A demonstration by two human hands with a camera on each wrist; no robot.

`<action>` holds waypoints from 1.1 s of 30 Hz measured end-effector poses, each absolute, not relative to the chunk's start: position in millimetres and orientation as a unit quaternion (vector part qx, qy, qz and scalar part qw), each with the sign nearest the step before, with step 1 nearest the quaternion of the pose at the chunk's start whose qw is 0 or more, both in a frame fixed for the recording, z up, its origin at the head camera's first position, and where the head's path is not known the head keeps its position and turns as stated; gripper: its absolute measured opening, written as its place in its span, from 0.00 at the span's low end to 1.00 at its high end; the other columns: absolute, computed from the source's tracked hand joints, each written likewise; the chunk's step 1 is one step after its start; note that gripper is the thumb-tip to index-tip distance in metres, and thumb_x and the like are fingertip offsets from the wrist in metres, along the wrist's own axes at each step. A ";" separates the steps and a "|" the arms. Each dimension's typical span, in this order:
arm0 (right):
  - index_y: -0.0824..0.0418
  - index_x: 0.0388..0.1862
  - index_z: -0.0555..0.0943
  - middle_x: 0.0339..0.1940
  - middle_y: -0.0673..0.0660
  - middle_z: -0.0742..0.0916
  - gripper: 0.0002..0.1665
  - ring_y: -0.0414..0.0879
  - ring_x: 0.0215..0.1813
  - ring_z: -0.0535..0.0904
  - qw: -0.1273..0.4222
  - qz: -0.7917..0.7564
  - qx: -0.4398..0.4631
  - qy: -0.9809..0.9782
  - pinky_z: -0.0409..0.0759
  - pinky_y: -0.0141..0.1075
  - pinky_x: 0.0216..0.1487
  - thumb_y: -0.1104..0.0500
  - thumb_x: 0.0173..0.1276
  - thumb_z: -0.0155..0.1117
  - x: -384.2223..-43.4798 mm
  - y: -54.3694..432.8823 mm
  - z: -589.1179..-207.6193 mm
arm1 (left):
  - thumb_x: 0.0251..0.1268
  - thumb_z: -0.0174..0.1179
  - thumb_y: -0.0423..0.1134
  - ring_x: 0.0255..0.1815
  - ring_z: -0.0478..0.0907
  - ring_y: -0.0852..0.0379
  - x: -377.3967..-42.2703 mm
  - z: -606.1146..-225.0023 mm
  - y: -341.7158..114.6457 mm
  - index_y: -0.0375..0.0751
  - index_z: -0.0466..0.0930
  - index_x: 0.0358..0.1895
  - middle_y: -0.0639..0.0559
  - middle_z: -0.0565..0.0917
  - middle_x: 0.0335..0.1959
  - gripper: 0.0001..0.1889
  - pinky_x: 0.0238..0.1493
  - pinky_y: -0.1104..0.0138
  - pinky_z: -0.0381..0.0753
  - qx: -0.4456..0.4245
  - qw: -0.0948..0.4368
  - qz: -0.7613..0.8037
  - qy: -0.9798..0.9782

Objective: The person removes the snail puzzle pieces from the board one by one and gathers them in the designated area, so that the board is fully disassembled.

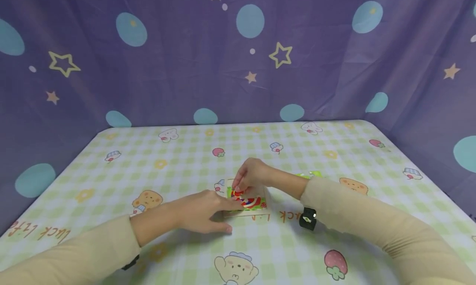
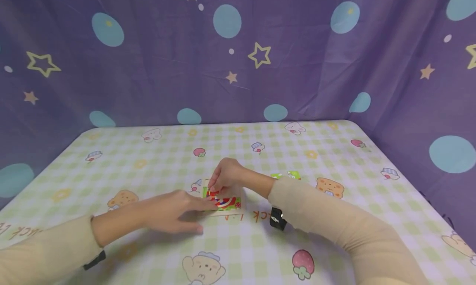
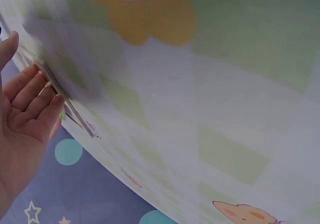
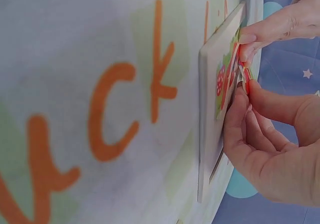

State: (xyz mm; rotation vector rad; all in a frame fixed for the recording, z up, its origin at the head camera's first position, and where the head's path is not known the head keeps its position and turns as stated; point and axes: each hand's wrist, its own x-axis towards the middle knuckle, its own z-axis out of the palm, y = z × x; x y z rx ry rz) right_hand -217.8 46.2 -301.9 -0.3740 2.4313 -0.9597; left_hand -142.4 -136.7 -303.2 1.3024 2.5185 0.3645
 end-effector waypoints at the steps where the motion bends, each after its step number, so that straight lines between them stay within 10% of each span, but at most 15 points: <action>1: 0.63 0.30 0.88 0.26 0.54 0.89 0.02 0.40 0.22 0.79 0.249 -0.349 -0.134 0.893 0.79 0.25 0.27 0.66 0.56 0.73 -217.8 45.6 -301.5 | 0.66 0.60 0.51 0.64 0.76 0.60 -142.2 -303.3 -136.8 0.46 0.72 0.66 0.56 0.77 0.65 0.28 0.67 0.64 0.74 0.454 0.139 0.126 0.871; 33: 0.63 0.27 0.88 0.24 0.54 0.89 0.02 0.37 0.21 0.78 0.226 -0.303 -0.116 0.918 0.80 0.26 0.27 0.65 0.55 0.74 -231.1 51.4 -295.5 | 0.65 0.60 0.51 0.68 0.72 0.58 -144.6 -305.0 -137.4 0.45 0.71 0.67 0.53 0.74 0.66 0.28 0.69 0.62 0.72 0.460 0.135 0.124 0.869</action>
